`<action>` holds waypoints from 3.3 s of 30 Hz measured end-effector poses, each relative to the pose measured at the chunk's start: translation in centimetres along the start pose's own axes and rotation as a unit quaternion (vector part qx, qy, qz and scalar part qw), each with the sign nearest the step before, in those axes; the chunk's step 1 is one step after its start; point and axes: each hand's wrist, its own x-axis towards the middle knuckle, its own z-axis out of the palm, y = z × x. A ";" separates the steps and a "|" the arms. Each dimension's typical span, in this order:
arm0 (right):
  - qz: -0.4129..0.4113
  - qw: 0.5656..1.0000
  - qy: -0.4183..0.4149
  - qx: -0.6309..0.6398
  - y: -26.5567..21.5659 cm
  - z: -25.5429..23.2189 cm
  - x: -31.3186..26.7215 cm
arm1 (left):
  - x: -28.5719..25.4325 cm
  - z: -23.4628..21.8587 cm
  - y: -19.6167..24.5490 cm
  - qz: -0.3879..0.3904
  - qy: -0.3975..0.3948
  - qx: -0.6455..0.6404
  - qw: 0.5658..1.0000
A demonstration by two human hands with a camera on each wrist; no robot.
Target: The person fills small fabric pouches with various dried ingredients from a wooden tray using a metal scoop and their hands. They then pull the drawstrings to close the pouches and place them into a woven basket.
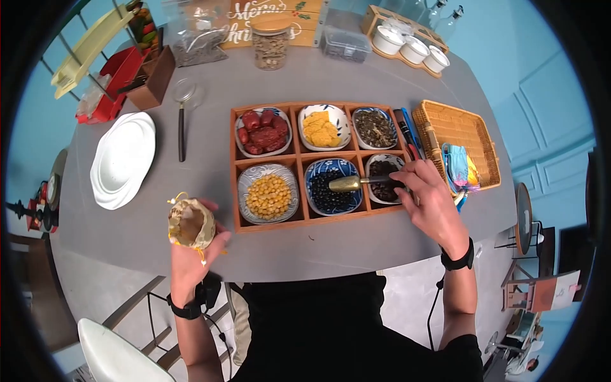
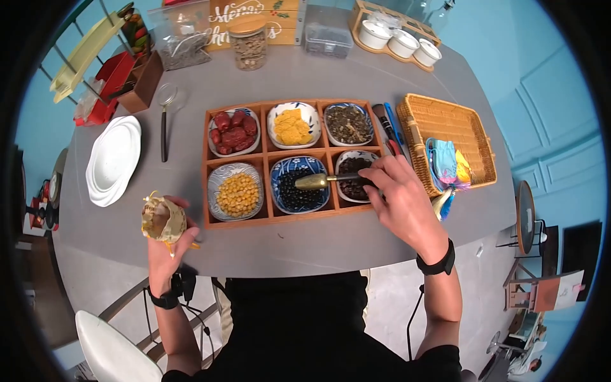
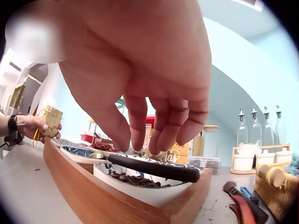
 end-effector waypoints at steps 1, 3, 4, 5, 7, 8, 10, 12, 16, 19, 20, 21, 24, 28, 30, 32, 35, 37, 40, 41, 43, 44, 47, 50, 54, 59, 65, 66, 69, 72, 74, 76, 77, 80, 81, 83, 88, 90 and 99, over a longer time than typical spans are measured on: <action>0.009 1.000 0.002 -0.005 0.6 0.0 0.0 | -0.1 -0.1 -0.2 -0.015 -0.010 0.005 1.000; 0.020 1.000 -0.003 -0.021 1.4 0.1 0.3 | -0.3 -0.3 0.4 -0.037 -0.020 -0.005 0.999; 0.027 0.999 -0.010 -0.033 2.0 0.5 0.2 | -0.3 -0.5 0.7 -0.056 -0.032 -0.013 0.998; 0.026 0.999 -0.011 -0.034 2.2 0.7 0.3 | -0.3 -0.6 0.6 -0.058 -0.029 -0.008 0.998; 0.023 0.999 -0.013 -0.029 2.3 1.1 0.4 | -0.2 -0.7 0.1 -0.060 -0.024 -0.039 0.997; 0.020 0.999 -0.007 -0.036 2.3 1.1 0.4 | -0.3 -0.9 -0.1 -0.063 -0.020 -0.034 0.997; 0.012 0.999 0.018 -0.024 1.7 0.6 0.3 | -0.4 -1.3 -0.3 -0.032 -0.052 -0.028 0.998; 0.071 0.997 0.029 0.028 0.7 0.2 -0.4 | -0.7 -1.6 0.2 -0.072 -0.041 -0.041 0.996; 0.084 0.991 0.032 0.102 -3.3 0.1 -0.7 | 0.5 -1.7 1.5 -0.045 -0.087 0.095 0.991; 0.069 0.972 0.065 0.214 -5.6 2.1 -0.5 | 1.3 -1.7 2.6 -0.023 -0.211 0.058 0.976; 0.072 0.971 0.065 0.217 -6.1 2.7 -0.5 | 1.8 -1.5 3.2 -0.026 -0.213 0.060 0.975; 0.110 0.950 0.066 0.286 -6.6 3.4 -0.3 | 2.1 -1.4 3.5 -0.008 -0.248 0.120 0.961; 0.104 0.935 0.096 0.325 -6.8 5.3 0.4 | 2.7 -0.8 4.1 0.010 -0.284 0.193 0.939; 0.104 0.929 0.108 0.338 -7.9 5.9 1.6 | 3.2 -0.4 4.3 0.042 -0.302 0.281 0.910; 0.122 0.918 0.100 0.363 -8.2 6.4 1.9 | 3.1 -0.4 4.3 0.041 -0.299 0.278 0.912; 0.121 0.907 0.085 0.395 -8.3 7.1 1.9 | 3.2 -0.1 4.9 0.031 -0.302 0.310 0.901; 0.092 0.904 0.066 0.413 -8.3 7.2 2.4 | 3.3 0.4 5.0 0.027 -0.309 0.314 0.897; 0.068 0.910 0.062 0.404 -8.3 7.3 2.5 | 3.4 0.5 5.3 0.026 -0.319 0.331 0.888; 0.030 0.928 0.072 0.364 -7.6 7.3 2.2 | 3.5 0.4 5.6 0.038 -0.336 0.349 0.874; 0.040 0.930 0.083 0.357 -7.3 7.5 2.0 | 3.6 0.4 5.7 0.052 -0.345 0.351 0.869; 0.051 0.932 0.093 0.348 -7.4 7.6 1.6 | 3.6 0.5 5.9 0.052 -0.349 0.353 0.867; 0.093 0.914 0.091 0.384 -7.7 7.6 1.5 | 3.6 0.6 5.9 0.052 -0.353 0.355 0.864; 0.172 0.876 0.081 0.444 -8.4 7.5 1.6 | 3.8 0.7 5.8 0.059 -0.364 0.351 0.861; 0.231 0.839 0.067 0.488 -8.9 7.5 2.1 | 3.9 0.9 5.9 0.061 -0.363 0.354 0.860; 0.294 0.786 0.052 0.542 -8.9 8.3 2.6 | 3.9 1.0 5.8 0.044 -0.365 0.356 0.859; 0.324 0.781 0.060 0.531 -9.3 8.3 2.7 | 3.8 1.0 5.9 0.047 -0.342 0.350 0.871; 0.323 0.773 0.065 0.543 -8.8 8.6 3.5 | 2.8 -0.8 4.8 0.021 -0.277 0.237 0.931; 0.318 0.778 0.061 0.538 -8.6 8.7 3.5 | 2.7 -1.0 4.5 0.021 -0.277 0.237 0.931; 0.322 0.770 0.063 0.547 -8.4 8.8 3.5 | 2.5 -1.3 4.0 -0.012 -0.231 0.211 0.950; 0.318 0.756 0.091 0.565 -7.8 8.6 3.0 | 2.7 -1.2 4.1 -0.022 -0.197 0.187 0.962; 0.314 0.762 0.093 0.559 -7.5 8.0 2.7 | 2.8 -1.2 4.6 0.002 -0.172 0.227 0.959; 0.307 0.757 0.129 0.563 -7.2 7.4 2.4 | 3.3 -1.1 5.0 0.009 -0.168 0.259 0.951; 0.305 0.761 0.136 0.556 -7.1 6.9 2.3 | 3.5 -1.0 5.1 0.015 -0.166 0.289 0.943; 0.283 0.768 0.165 0.551 -7.0 5.0 2.1 | 4.1 -0.6 5.5 0.046 -0.178 0.326 0.927; 0.273 0.773 0.170 0.547 -7.1 4.3 2.1 | 4.2 -0.4 5.5 0.045 -0.176 0.325 0.928; 0.253 0.785 0.171 0.539 -7.8 3.0 2.3 | 4.5 0.0 5.6 0.011 -0.180 0.317 0.931; 0.156 0.833 0.063 0.528 -11.2 1.8 3.4 | 4.8 0.8 5.3 0.017 -0.186 0.303 0.935; 0.064 0.882 0.006 0.468 -10.5 1.5 3.7 | 5.0 0.8 5.2 0.025 -0.180 0.292 0.939; 0.105 0.881 0.085 0.454 -7.9 1.2 3.1 | 4.3 -0.9 3.3 0.028 -0.272 0.242 0.931</action>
